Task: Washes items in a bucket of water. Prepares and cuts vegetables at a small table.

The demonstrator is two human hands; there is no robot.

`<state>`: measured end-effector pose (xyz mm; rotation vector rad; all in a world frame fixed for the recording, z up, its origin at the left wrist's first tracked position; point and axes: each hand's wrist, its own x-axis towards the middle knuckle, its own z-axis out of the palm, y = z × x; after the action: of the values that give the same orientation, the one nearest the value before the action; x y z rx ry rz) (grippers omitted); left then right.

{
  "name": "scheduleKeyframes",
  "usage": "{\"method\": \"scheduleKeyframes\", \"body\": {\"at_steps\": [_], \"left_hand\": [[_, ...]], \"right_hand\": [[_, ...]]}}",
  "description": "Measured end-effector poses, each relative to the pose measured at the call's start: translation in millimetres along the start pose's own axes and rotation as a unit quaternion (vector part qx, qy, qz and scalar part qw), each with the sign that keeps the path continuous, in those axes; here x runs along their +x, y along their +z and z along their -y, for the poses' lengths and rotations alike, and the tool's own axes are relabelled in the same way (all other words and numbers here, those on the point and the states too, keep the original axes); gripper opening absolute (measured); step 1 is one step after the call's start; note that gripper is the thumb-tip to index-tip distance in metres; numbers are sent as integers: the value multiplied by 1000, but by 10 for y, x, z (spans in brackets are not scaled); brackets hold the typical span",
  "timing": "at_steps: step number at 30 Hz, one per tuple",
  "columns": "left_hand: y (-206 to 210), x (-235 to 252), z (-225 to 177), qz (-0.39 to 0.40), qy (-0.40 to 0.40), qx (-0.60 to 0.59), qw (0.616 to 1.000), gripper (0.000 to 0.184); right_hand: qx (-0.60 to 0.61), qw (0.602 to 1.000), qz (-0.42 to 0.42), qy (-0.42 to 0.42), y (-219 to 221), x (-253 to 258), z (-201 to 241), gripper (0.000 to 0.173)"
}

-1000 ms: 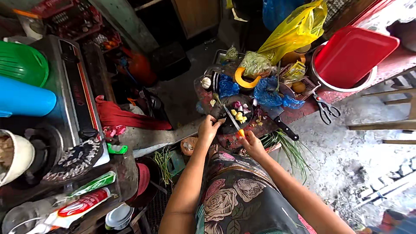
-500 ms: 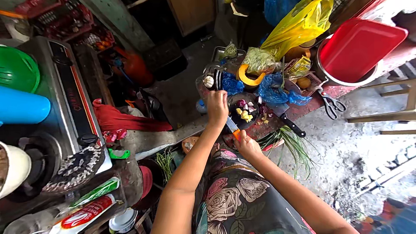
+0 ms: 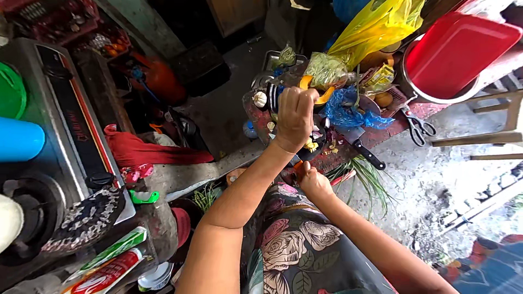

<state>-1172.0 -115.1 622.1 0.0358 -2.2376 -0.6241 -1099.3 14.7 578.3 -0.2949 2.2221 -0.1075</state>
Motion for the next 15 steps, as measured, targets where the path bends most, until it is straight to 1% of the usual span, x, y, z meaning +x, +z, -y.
{"method": "scheduleKeyframes", "body": {"at_steps": [1, 3, 5, 6, 7, 9, 10, 12, 14, 15], "left_hand": [[117, -165, 98, 20, 17, 1, 1000, 9], [428, -682, 414, 124, 29, 9, 992, 14], [525, -768, 559, 225, 32, 24, 974, 18], [491, -833, 507, 250, 31, 24, 967, 18], [493, -826, 501, 243, 38, 25, 969, 17], [533, -784, 535, 203, 50, 19, 978, 15], [529, -780, 537, 194, 40, 14, 980, 15], [475, -661, 495, 187, -18, -2, 982, 15], [334, -417, 427, 169, -88, -24, 981, 19], [238, -299, 389, 150, -110, -30, 982, 21]], "right_hand": [[-6, 1000, -1, -6, -14, 0, -4, 51], [-16, 1000, 0, -15, -21, 5, -12, 50], [-9, 1000, -2, -21, -42, 33, 8, 51], [-10, 1000, 5, -19, 4, -2, -21, 51], [-14, 1000, 2, -21, -6, 13, -32, 51], [-13, 1000, -3, -29, -30, 34, -34, 51], [-5, 999, 0, -39, -26, 42, -47, 51], [31, 996, 14, -80, -51, 93, -131, 49], [139, 979, 30, -145, -67, 149, -268, 48], [183, 968, 28, -169, -60, 146, -322, 47]]}}
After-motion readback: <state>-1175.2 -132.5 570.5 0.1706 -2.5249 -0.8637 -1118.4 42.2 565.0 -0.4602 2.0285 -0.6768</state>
